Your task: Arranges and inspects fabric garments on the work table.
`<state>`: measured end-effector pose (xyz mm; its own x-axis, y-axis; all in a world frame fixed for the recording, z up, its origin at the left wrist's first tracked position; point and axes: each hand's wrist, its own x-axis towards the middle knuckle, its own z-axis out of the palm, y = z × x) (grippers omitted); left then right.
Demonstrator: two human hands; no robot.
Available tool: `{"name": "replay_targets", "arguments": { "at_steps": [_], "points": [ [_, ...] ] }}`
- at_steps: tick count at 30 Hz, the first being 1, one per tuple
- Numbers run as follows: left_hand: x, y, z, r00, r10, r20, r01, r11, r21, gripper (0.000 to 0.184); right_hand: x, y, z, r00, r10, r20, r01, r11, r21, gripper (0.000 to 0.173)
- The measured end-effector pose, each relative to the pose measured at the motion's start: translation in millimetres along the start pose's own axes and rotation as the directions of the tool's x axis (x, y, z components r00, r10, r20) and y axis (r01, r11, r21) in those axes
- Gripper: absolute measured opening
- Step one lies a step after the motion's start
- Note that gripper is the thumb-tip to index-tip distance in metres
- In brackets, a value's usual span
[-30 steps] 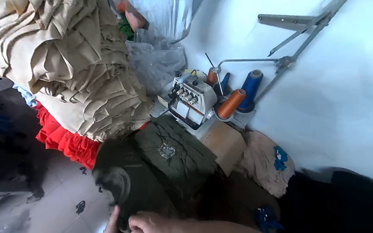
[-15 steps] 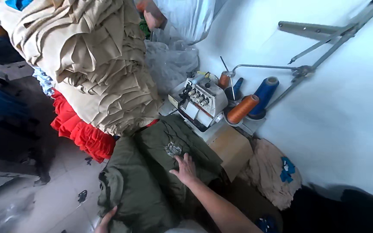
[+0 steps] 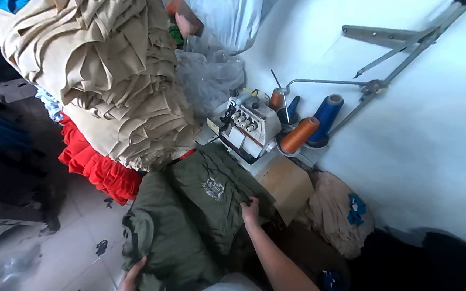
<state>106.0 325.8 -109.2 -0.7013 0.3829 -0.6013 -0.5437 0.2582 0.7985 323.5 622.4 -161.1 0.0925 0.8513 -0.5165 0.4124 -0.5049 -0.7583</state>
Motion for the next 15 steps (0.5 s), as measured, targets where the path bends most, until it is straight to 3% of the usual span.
{"name": "replay_targets", "arguments": {
  "at_steps": [4,6,8,9,11,13,14,15],
  "points": [
    [-2.1,2.6,2.2,1.000,0.009,-0.005,-0.009,1.000,0.003,0.035,-4.5,-9.4,-2.9,0.988,0.131,-0.081,-0.114,0.975,0.192,0.034],
    [-2.6,3.1,3.2,1.000,0.000,-0.012,0.000,1.000,0.010,0.037,-28.7,-21.0,0.9,0.999,0.004,-0.040,-0.001,0.997,0.083,0.032],
    [-2.5,2.0,4.4,1.000,-0.012,-0.010,0.012,1.000,0.012,0.038,-75.6,-26.4,15.2,0.937,-0.242,0.250,0.243,0.970,0.030,0.032],
    [-2.7,1.5,5.5,1.000,-0.014,0.004,0.014,1.000,0.012,0.039,-103.3,-25.6,24.0,0.818,-0.347,0.459,0.357,0.932,0.067,0.030],
    [-2.4,-0.2,7.2,0.998,0.001,0.055,0.001,1.000,-0.031,0.040,-151.9,-20.4,41.2,0.393,-0.441,0.807,0.512,0.834,0.206,0.028],
    [-9.3,-1.4,8.3,0.990,0.042,0.138,-0.028,0.994,-0.107,0.047,-183.2,-17.1,53.3,-0.011,-0.377,0.926,0.623,0.722,0.301,0.028],
    [-16.1,0.6,10.0,0.977,0.066,0.203,-0.034,0.987,-0.156,0.057,-189.7,-15.2,57.8,-0.140,-0.321,0.937,0.673,0.663,0.328,0.029],
    [-21.5,2.9,11.5,0.963,0.080,0.256,-0.033,0.982,-0.186,0.071,-191.8,-12.8,61.9,-0.217,-0.271,0.938,0.708,0.617,0.343,0.029]
  ]
}}
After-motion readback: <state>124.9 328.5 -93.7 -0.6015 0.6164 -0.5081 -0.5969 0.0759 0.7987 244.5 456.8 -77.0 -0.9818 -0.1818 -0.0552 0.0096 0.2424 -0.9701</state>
